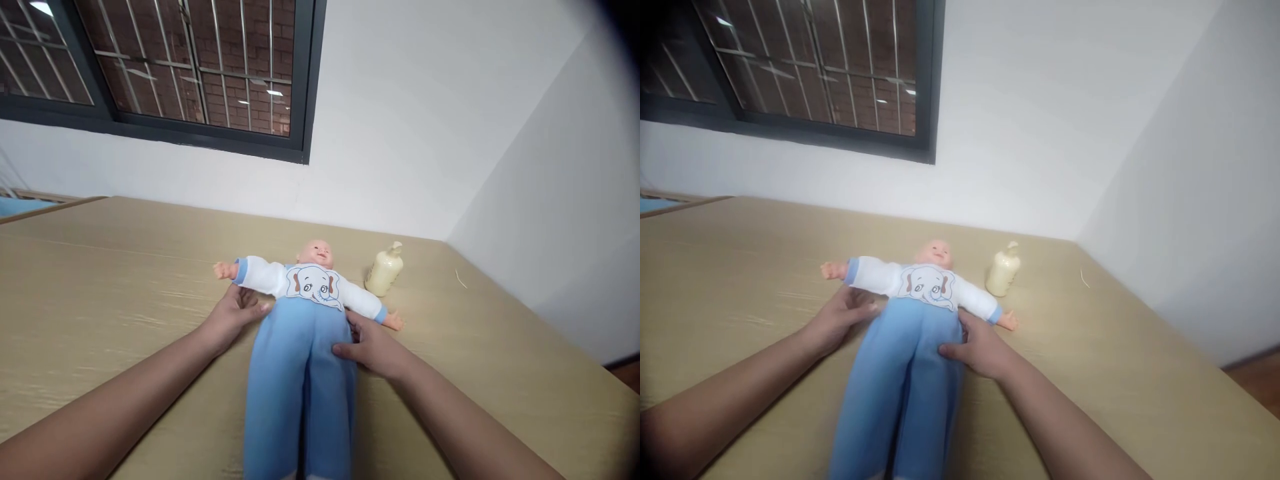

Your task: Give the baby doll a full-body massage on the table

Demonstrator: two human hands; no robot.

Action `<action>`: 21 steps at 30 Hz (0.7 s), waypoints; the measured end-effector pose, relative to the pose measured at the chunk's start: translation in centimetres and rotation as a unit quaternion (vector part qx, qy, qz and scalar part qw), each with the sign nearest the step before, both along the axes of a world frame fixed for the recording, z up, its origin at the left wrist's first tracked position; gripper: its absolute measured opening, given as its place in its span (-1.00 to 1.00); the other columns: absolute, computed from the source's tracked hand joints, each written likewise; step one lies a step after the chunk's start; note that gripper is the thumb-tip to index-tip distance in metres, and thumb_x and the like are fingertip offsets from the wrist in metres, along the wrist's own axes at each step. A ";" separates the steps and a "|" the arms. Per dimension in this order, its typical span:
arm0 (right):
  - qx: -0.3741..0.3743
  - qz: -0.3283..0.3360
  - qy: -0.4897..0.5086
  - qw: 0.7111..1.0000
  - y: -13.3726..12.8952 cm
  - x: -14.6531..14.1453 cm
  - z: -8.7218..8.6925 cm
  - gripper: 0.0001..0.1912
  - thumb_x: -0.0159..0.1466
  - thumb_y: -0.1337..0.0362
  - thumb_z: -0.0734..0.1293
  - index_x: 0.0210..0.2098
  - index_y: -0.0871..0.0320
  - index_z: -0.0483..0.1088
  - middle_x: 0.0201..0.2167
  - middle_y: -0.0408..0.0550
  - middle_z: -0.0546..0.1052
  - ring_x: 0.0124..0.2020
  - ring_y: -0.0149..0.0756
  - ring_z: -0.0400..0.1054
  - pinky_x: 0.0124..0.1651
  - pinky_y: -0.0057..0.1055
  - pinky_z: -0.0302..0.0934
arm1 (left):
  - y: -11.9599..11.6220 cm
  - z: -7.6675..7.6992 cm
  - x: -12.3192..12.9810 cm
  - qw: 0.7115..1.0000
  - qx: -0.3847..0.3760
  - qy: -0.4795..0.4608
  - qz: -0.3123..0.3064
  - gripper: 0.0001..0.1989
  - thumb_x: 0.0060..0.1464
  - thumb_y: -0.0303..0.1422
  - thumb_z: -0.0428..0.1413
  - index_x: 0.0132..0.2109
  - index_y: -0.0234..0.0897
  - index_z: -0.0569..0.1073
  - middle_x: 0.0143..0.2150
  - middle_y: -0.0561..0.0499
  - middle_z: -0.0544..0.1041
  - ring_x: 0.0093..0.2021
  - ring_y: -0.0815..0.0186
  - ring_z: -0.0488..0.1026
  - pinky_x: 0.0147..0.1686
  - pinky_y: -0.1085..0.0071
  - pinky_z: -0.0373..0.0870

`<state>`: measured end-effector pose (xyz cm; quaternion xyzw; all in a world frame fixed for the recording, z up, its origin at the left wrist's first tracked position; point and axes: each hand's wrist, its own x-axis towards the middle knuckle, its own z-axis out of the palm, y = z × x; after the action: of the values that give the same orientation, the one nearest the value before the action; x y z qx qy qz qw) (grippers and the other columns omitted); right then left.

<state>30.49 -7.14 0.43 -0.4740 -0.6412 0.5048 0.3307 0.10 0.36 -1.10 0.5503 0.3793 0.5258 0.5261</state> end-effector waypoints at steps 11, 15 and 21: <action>0.220 -0.033 -0.329 0.918 -1.3 -0.7 0.9 -0.62 0.26 0.00 0.40 -0.04 0.08 0.49 -0.32 -0.03 0.58 -0.36 -0.16 0.44 -0.33 -0.29 0.30 | 2.1 -0.9 -0.8 0.973 -0.117 -0.163 0.114 -0.51 -0.08 -0.38 0.43 0.01 -0.38 0.53 0.06 -0.26 0.60 0.05 -0.02 0.57 0.10 0.06 0.52; 0.362 0.062 -0.368 0.854 -4.0 -1.7 2.4 -0.61 0.23 0.25 0.34 0.06 0.09 0.45 -0.01 0.11 0.54 -0.02 0.01 0.44 0.02 -0.06 0.34 | 2.2 -0.9 -1.1 0.970 -0.107 -0.117 0.183 -0.55 -0.16 -0.40 0.45 -0.09 -0.37 0.54 -0.02 -0.23 0.62 -0.03 -0.01 0.59 0.03 0.11 0.54; 0.399 0.241 -0.373 0.802 -6.7 -3.9 2.0 -0.37 0.20 0.20 0.38 0.27 -0.12 0.30 0.43 0.06 0.17 0.45 0.28 -0.07 0.39 0.33 -0.16 | 2.2 -1.5 -1.3 0.966 -0.073 -0.080 0.237 -0.55 -0.25 -0.43 0.44 -0.17 -0.33 0.49 -0.19 -0.11 0.62 -0.07 -0.02 0.58 -0.05 0.14 0.52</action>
<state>26.56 -13.80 2.40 -0.2819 -0.9534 0.0524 0.0938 -1.17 2.61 -2.60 0.3610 0.4927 0.6487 0.4541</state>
